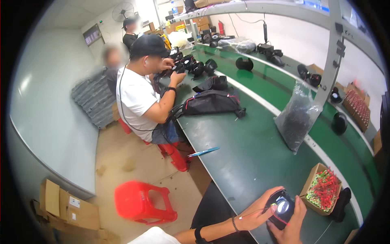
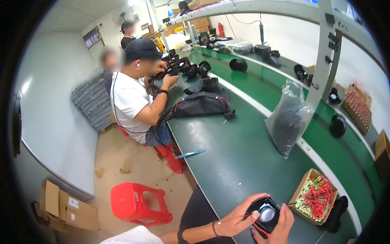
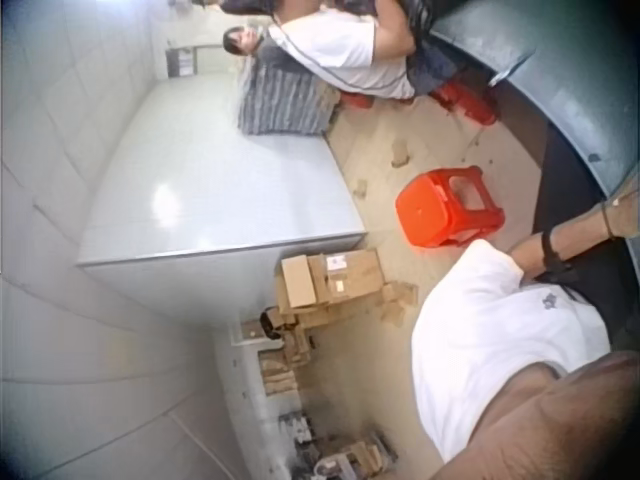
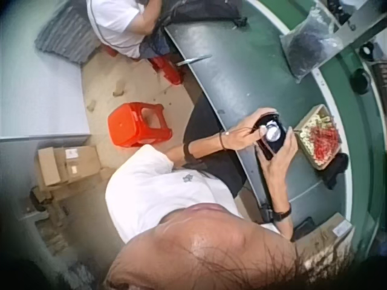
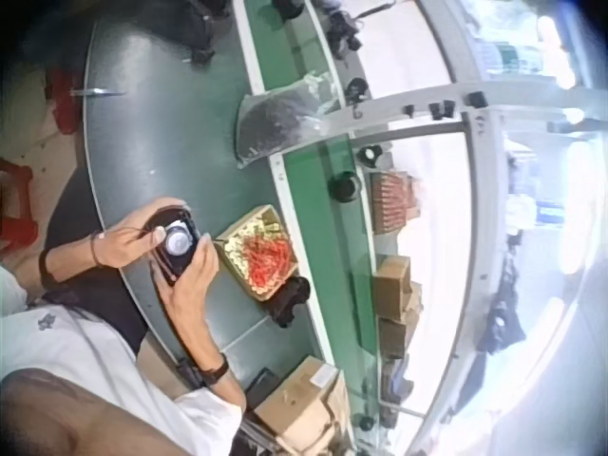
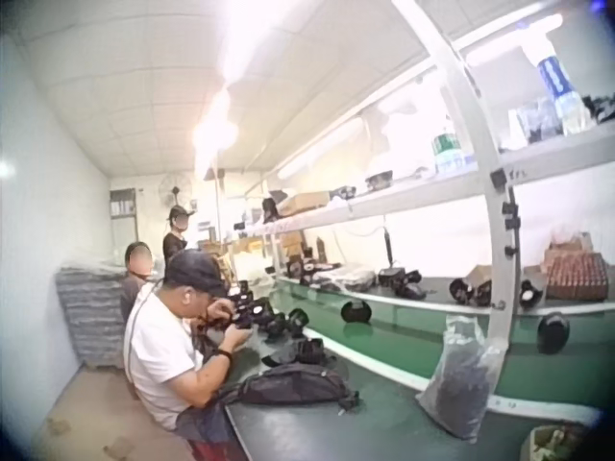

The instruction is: Installing small green internal components into black plastic speaker or fan housings on an assembly line.

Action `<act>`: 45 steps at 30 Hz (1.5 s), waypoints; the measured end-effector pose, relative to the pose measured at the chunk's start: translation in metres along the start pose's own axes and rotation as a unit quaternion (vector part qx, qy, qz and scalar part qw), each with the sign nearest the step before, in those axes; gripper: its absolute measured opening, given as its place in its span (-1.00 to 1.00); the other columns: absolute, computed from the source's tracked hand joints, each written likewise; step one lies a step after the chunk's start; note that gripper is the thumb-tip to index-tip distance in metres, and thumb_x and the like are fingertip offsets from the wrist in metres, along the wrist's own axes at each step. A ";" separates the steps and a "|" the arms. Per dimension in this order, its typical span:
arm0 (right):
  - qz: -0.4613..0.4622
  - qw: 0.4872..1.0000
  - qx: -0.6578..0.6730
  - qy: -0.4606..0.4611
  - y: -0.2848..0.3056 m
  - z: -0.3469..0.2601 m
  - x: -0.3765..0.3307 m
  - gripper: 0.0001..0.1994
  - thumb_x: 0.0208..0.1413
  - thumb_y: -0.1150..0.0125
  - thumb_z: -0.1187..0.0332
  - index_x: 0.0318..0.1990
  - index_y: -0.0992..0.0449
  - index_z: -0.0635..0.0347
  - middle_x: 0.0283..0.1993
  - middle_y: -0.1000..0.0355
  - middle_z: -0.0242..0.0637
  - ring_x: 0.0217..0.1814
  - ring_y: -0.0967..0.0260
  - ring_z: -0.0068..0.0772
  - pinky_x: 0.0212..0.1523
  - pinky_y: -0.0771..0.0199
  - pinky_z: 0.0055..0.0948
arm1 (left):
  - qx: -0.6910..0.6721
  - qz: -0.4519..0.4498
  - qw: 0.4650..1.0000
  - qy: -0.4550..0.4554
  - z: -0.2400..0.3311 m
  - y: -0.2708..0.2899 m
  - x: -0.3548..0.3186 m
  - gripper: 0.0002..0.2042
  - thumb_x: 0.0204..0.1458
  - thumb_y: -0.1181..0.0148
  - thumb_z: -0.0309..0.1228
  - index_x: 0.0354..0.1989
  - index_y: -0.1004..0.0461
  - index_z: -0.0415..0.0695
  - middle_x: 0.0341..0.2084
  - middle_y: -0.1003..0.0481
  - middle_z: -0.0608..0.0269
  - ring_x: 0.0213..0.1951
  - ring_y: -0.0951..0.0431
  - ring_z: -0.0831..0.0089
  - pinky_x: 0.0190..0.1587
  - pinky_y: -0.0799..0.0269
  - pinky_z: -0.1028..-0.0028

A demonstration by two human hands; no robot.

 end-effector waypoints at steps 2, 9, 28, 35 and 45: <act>-0.010 1.000 0.008 -0.009 -0.004 0.004 -0.005 0.05 -0.11 -0.62 0.38 0.49 -0.01 0.42 0.41 -0.10 0.31 0.45 -0.08 0.38 0.44 -0.15 0.08 | 0.004 0.006 1.000 -0.012 -0.004 -0.001 -0.004 -0.44 0.38 0.01 -0.30 0.47 -0.05 -0.28 0.33 -0.27 -0.04 0.36 -0.30 0.21 0.41 -0.19 0.28; 0.002 0.999 -0.003 -0.039 0.000 -0.002 -0.014 0.05 -0.11 -0.62 0.40 0.49 -0.01 0.41 0.42 -0.10 0.26 0.47 -0.08 0.32 0.48 -0.13 0.00 | -0.020 -0.011 1.000 -0.011 -0.006 -0.010 -0.004 -0.44 0.38 0.00 -0.33 0.48 -0.05 -0.23 0.32 -0.28 -0.02 0.37 -0.31 0.24 0.39 -0.22 0.31; 0.267 0.932 -0.188 -0.160 0.217 0.094 0.013 0.04 -0.19 -0.64 0.18 0.44 -0.14 0.35 0.24 -0.31 0.12 0.33 -0.30 0.13 0.36 -0.29 -0.13 | 0.187 -0.043 0.980 -0.053 0.004 0.018 0.009 -0.23 0.10 -0.30 -0.56 0.47 -0.03 -0.27 0.34 -0.28 -0.14 0.39 -0.31 0.09 0.42 -0.21 0.10; 0.271 0.824 -0.292 -0.403 0.302 0.310 -0.083 0.12 -0.27 -0.68 0.07 0.38 -0.11 0.46 0.18 -0.31 0.28 0.22 -0.37 0.30 0.23 -0.44 -0.03 | 0.242 -0.018 0.970 -0.031 -0.003 0.003 0.010 -0.45 0.14 -0.22 -0.55 0.33 -0.25 -0.33 0.10 -0.51 -0.13 0.16 -0.52 0.05 0.29 -0.34 0.16; 0.296 0.775 -0.303 -0.469 0.275 0.379 -0.119 0.11 -0.22 -0.67 0.11 0.41 -0.04 0.40 0.35 -0.12 0.31 0.31 -0.22 0.48 0.30 -0.35 0.11 | 0.248 0.001 0.968 -0.032 0.001 0.015 0.003 -0.46 0.12 -0.21 -0.57 0.31 -0.28 -0.33 0.06 -0.53 -0.12 0.14 -0.53 0.07 0.28 -0.34 0.18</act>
Point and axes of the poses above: each hand's wrist, its own x-axis towards the middle knuckle, its own y-axis out of the back of the hand, z = x × y, the point moved 7 cm from there along x, towards the middle knuckle
